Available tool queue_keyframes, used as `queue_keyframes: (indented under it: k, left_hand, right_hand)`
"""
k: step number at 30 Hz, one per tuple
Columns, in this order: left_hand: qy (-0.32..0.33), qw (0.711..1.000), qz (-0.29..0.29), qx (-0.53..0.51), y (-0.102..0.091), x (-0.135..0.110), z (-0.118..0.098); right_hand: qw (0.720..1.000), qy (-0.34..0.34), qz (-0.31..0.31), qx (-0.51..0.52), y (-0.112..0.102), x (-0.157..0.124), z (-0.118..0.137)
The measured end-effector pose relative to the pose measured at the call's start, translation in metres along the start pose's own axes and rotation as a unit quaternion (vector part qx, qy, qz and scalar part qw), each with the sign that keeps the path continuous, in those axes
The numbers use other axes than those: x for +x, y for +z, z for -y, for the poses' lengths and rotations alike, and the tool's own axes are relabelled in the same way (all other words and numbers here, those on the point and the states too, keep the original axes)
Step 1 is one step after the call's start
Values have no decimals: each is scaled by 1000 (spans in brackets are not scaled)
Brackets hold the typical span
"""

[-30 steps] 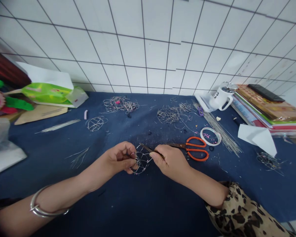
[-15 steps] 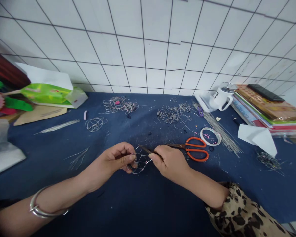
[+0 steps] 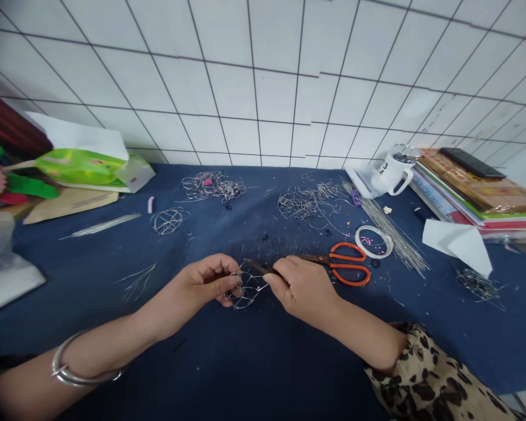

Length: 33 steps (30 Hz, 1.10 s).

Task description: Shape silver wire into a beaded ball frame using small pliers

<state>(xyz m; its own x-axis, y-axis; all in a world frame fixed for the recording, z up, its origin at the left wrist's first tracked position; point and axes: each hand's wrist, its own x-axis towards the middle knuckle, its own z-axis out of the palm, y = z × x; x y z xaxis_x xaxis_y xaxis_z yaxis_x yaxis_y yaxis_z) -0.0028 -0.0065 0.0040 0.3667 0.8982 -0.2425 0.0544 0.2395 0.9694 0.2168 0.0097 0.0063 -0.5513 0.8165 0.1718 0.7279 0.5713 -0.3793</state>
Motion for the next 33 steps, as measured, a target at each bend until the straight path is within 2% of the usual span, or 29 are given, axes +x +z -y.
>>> queue_keyframes:
  k: [21, 33]
  left_hand:
    - [32, 999, -1, 14, 0, 0, 1]
    - [14, 1000, -8, 24, 2, -3, -4]
  right_hand:
    - [1000, -4, 0, 2, 0, 0, 0]
    - [1000, -1, -2, 11, 0, 0, -1]
